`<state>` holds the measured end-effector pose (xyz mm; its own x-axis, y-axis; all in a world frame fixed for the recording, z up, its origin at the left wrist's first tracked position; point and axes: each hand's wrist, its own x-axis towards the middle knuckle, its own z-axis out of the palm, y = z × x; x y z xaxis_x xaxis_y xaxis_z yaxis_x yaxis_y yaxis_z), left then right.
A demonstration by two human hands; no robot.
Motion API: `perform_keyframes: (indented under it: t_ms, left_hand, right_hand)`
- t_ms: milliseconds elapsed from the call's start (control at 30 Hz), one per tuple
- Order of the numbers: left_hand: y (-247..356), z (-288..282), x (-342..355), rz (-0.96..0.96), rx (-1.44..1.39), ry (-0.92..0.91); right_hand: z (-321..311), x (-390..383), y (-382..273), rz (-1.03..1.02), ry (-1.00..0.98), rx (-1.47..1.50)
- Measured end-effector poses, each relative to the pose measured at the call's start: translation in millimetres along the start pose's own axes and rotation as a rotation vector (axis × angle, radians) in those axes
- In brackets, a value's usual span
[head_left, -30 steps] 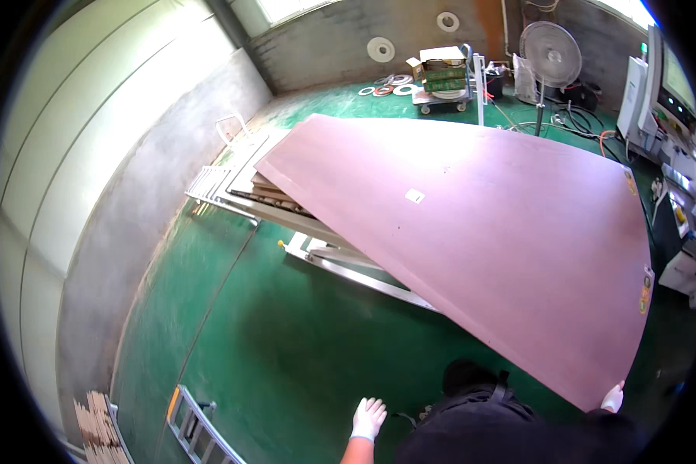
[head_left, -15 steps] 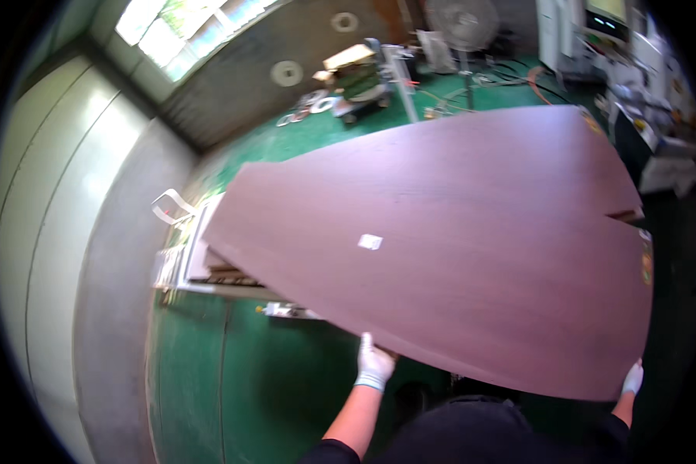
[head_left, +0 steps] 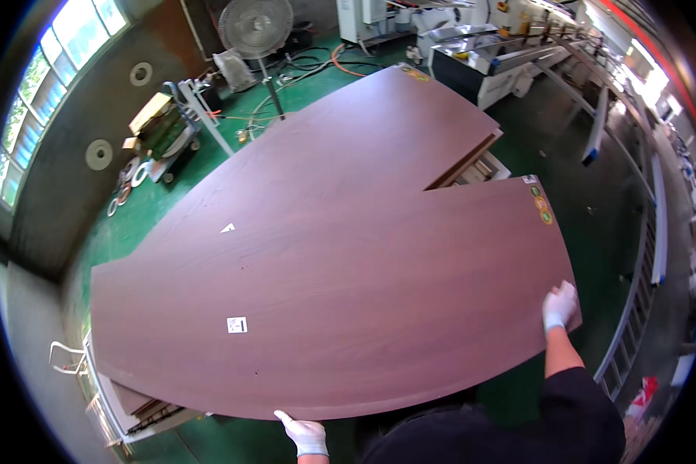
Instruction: The person feeds wooden panels into an edge-banding machine, retrieves and turns each panel to process multiple edges, and stacks the finished panels onto a worktable.
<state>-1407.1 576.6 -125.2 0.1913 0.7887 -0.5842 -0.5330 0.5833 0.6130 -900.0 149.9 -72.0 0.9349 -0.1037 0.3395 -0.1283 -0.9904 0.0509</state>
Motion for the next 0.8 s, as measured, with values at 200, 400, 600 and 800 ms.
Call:
perform_keyframes:
  t_ms: [200,400,600,800]
  left_hand:
    - [11,1,-30,-0.130,0.006,-0.034]
    - [14,-22,-56,-0.331,-0.020,0.266]
    - [28,-68,-40,-0.484,0.142,0.166]
    - [14,18,-53,-0.352,0.304,0.068]
  right_hand:
    - [9,-17,-244,-0.443,0.014,0.081]
    - [-33,-39,-400,-0.649,-0.380,0.107]
    - [-50,-11,-396,-0.767,-0.355,0.088]
    - [-28,-1,-379,-0.715,-0.534,0.409]
